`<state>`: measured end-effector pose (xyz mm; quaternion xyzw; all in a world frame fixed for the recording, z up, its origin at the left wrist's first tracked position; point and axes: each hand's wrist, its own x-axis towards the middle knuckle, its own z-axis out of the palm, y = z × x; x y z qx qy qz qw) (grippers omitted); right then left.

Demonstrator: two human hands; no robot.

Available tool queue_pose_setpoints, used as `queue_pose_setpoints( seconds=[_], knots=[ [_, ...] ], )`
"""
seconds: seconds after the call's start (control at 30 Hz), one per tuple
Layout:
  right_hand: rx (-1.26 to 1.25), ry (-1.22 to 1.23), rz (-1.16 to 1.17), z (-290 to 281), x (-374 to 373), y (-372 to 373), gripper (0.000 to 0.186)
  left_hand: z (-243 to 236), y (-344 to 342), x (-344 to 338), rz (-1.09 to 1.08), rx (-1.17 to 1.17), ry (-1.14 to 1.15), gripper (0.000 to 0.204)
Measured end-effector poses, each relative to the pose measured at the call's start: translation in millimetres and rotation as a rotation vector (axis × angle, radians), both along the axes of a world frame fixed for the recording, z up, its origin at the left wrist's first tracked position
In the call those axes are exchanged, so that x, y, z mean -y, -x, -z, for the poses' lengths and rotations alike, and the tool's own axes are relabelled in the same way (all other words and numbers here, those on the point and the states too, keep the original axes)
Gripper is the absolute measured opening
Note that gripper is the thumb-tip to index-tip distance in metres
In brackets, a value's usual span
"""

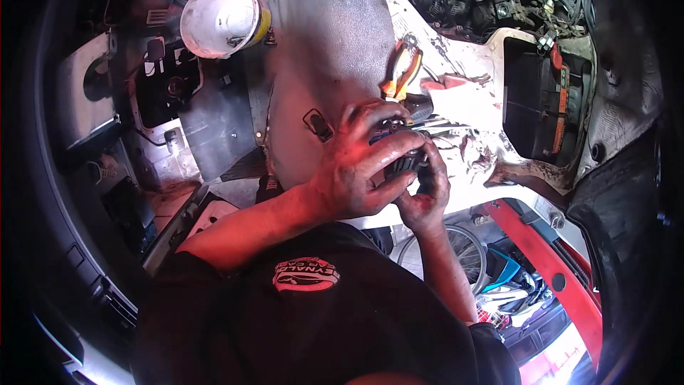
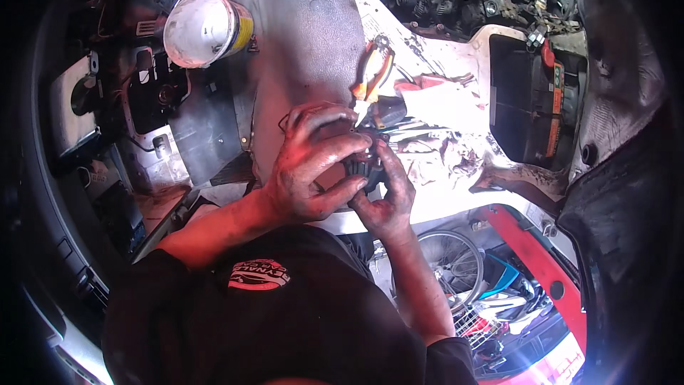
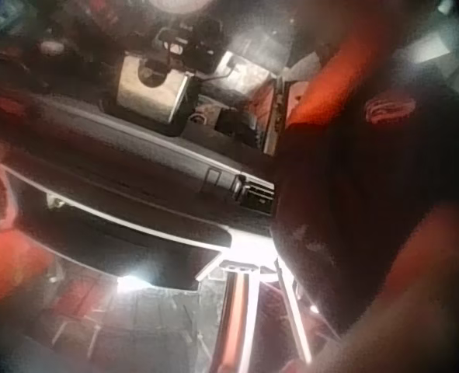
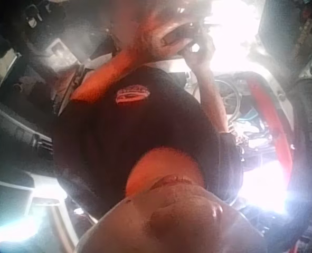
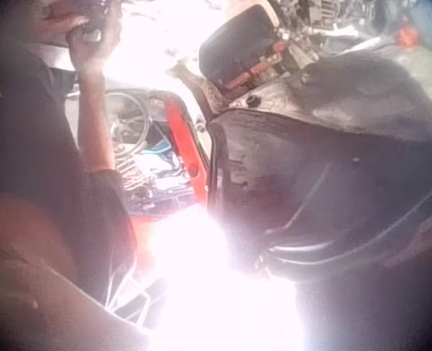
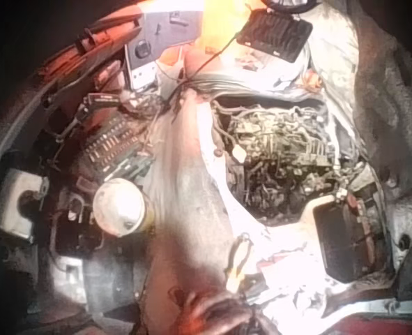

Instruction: The person works on a component within the engine bay of a vehicle, using a small blue tool to disconnect or adjust wiring and then handling a larger mechanical part by hand and with a rag.

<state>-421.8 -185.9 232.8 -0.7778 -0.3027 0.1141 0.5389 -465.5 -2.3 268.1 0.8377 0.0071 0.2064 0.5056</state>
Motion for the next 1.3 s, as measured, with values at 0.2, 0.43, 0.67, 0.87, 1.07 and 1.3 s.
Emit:
queue_pose_setpoints(
  seconds=[0.2,0.43,0.67,0.87,1.07,1.3],
  knots=[
    [-0.067,0.116,-0.052,-9,11,0,0.073,7,5,12,-0.061,-0.004,0.059,0.034],
    [-0.256,0.138,-0.025,-27,-3,7,0.088,10,13,15,-0.054,-0.004,0.041,0.036],
    [-0.353,0.193,0.002,-41,-18,12,0.084,5,19,13,-0.106,-0.009,-0.025,0.032],
    [-0.291,0.140,0.036,-40,-23,15,0.078,-5,20,19,-0.264,0.012,-0.042,0.035],
    [-0.421,0.232,0.067,-48,-23,5,0.079,-20,23,8,-0.031,0.018,-0.301,0.023],
    [-0.142,0.523,-0.061,-50,-20,0,0.085,-33,4,-6,0.305,-0.128,-0.553,0.020]
  ],
)
